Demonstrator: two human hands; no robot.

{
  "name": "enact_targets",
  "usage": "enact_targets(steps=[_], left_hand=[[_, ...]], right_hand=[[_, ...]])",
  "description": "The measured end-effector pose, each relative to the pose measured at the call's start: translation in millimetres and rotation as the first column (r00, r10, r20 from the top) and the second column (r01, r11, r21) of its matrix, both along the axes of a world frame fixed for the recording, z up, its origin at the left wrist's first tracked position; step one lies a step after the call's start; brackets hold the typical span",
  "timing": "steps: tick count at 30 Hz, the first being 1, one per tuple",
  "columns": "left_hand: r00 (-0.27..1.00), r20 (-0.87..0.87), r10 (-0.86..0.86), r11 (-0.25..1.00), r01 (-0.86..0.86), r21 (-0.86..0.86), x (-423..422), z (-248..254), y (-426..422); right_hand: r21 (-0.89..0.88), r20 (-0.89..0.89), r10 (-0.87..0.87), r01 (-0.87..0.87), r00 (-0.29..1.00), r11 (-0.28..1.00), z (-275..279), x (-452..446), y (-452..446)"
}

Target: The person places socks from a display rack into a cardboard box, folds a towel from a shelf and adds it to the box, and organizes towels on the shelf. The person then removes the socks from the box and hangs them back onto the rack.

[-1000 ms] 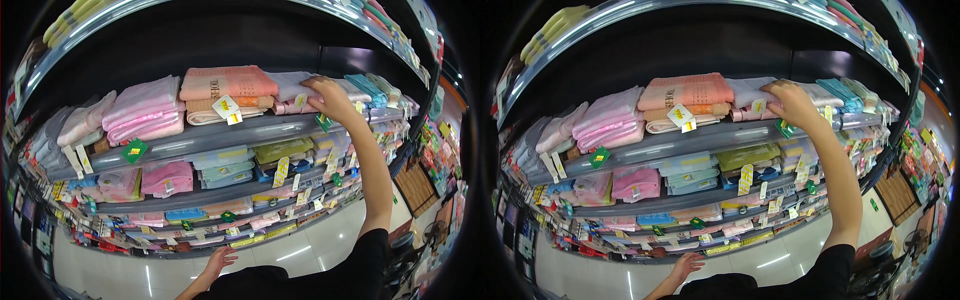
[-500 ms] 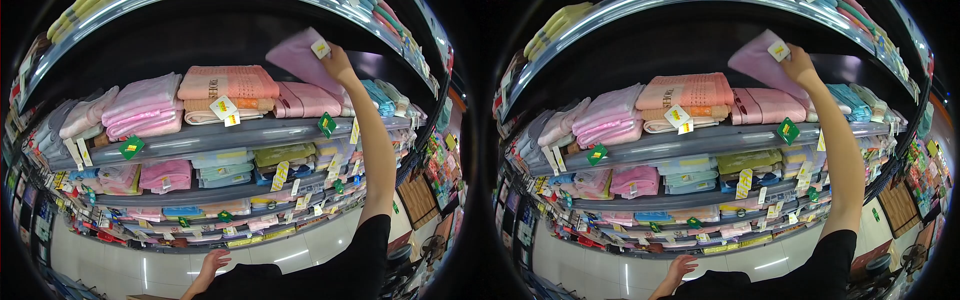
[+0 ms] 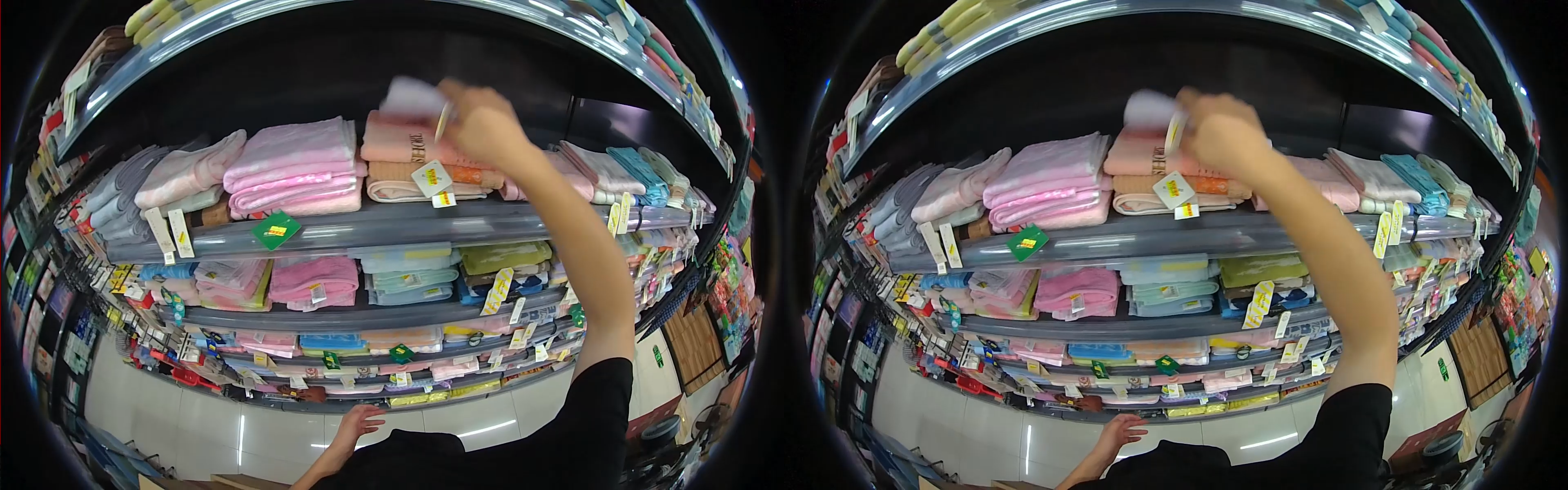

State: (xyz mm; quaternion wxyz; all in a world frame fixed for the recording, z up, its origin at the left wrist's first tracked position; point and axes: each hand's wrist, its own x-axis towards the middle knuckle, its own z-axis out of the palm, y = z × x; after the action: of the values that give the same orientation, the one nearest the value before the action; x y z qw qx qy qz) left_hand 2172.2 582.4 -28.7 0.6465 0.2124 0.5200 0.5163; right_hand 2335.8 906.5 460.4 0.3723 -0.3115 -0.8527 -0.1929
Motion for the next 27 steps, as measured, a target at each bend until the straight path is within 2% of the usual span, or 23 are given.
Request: enact_targets(steps=[1, 3, 4, 6, 7, 8, 9, 11, 13, 14, 17, 19, 20, 22, 24, 26, 27], left_hand=[[1.000, -0.008, -0.002, 1.000, 0.002, 0.023, -4.4, -1.6, -3.7], [1.000, -0.020, 0.005, 1.000, -0.005, 0.016, -10.3, -4.2, -12.9], [0.999, -0.033, 0.009, 1.000, -0.008, 0.012, -12.4, -5.6, -17.3], [0.999, -0.032, 0.021, 1.000, -0.021, -0.005, -17.3, -8.9, -23.4], [0.999, -0.037, 0.026, 0.999, -0.027, -0.026, -19.1, -10.5, -26.5], [0.999, -0.032, 0.034, 0.999, -0.035, -0.027, -20.9, -12.3, -29.7], [0.999, -0.029, 0.042, 0.998, -0.043, -0.037, -22.6, -14.7, -30.9], [0.999, -0.022, 0.049, 0.997, -0.050, -0.051, -25.6, -18.0, -33.5], [0.999, -0.016, 0.049, 0.998, -0.049, -0.035, -26.2, -18.6, -32.9], [0.999, -0.010, 0.033, 0.999, -0.034, -0.037, -25.4, -15.4, -30.7], [0.995, 0.086, 0.047, 0.992, -0.036, -0.125, -16.2, -6.0, -24.7], [0.995, 0.089, 0.048, 0.988, -0.034, -0.152, -10.4, -5.0, -19.7], [0.996, 0.087, 0.027, 0.988, -0.013, -0.154, -7.4, -3.7, -17.6], [0.994, 0.107, 0.013, 0.988, 0.003, -0.153, 0.7, -2.6, -13.7], [0.994, 0.111, -0.021, 0.990, 0.037, -0.138, 6.5, -9.6, -8.5], [0.993, 0.113, -0.039, 0.991, 0.053, -0.126, 8.6, -11.2, -6.8], [0.993, 0.107, -0.048, 0.992, 0.059, -0.108, 11.6, -10.2, -3.6]], right_hand=[[-0.001, 0.002, 0.004, -0.004, 1.000, 1.000, -11.3, -5.4, -1.4], [0.237, 0.049, 0.091, -0.100, 0.995, 0.966, -30.3, -17.0, -1.3], [0.235, 0.054, 0.097, -0.107, 0.994, 0.966, -28.5, -16.7, -2.2], [-0.044, -0.025, 0.097, -0.098, 0.995, 0.994, -14.6, -4.4, -2.0], [-0.023, -0.147, 0.104, -0.109, 0.984, 0.994, -15.1, 2.3, 23.8], [-0.139, -0.284, 0.194, -0.240, 0.939, 0.961, -4.7, 15.1, 37.6], [-0.126, -0.356, 0.229, -0.289, 0.906, 0.949, 2.0, 31.1, 75.4], [-0.402, -0.637, -0.058, -0.267, 0.768, 0.876, 19.3, 56.9, 84.0], [-0.460, -0.769, -0.126, -0.405, 0.627, 0.790, 25.7, 96.6, 117.0], [-0.435, -0.804, -0.120, -0.440, 0.582, 0.786, 25.8, 113.6, 126.5], [-0.371, -0.828, -0.151, -0.325, 0.540, 0.870, 28.7, 148.7, 125.4], [-0.181, -0.751, -0.021, -0.175, 0.660, 0.968, 31.8, 176.1, 129.3], [-0.183, -0.752, -0.037, -0.154, 0.658, 0.971, 27.9, 188.7, 131.2], [0.164, -0.446, 0.137, -0.069, 0.884, 0.984, 17.5, 192.3, 114.7], [-0.051, -0.200, 0.105, -0.117, 0.974, 0.992, 1.7, 196.2, 93.0], [-0.005, 0.026, 0.017, -0.017, 1.000, 1.000, -30.8, 191.8, 78.1], [-0.041, 0.128, -0.021, 0.026, 0.992, 0.999, -41.6, 180.9, 56.6]])
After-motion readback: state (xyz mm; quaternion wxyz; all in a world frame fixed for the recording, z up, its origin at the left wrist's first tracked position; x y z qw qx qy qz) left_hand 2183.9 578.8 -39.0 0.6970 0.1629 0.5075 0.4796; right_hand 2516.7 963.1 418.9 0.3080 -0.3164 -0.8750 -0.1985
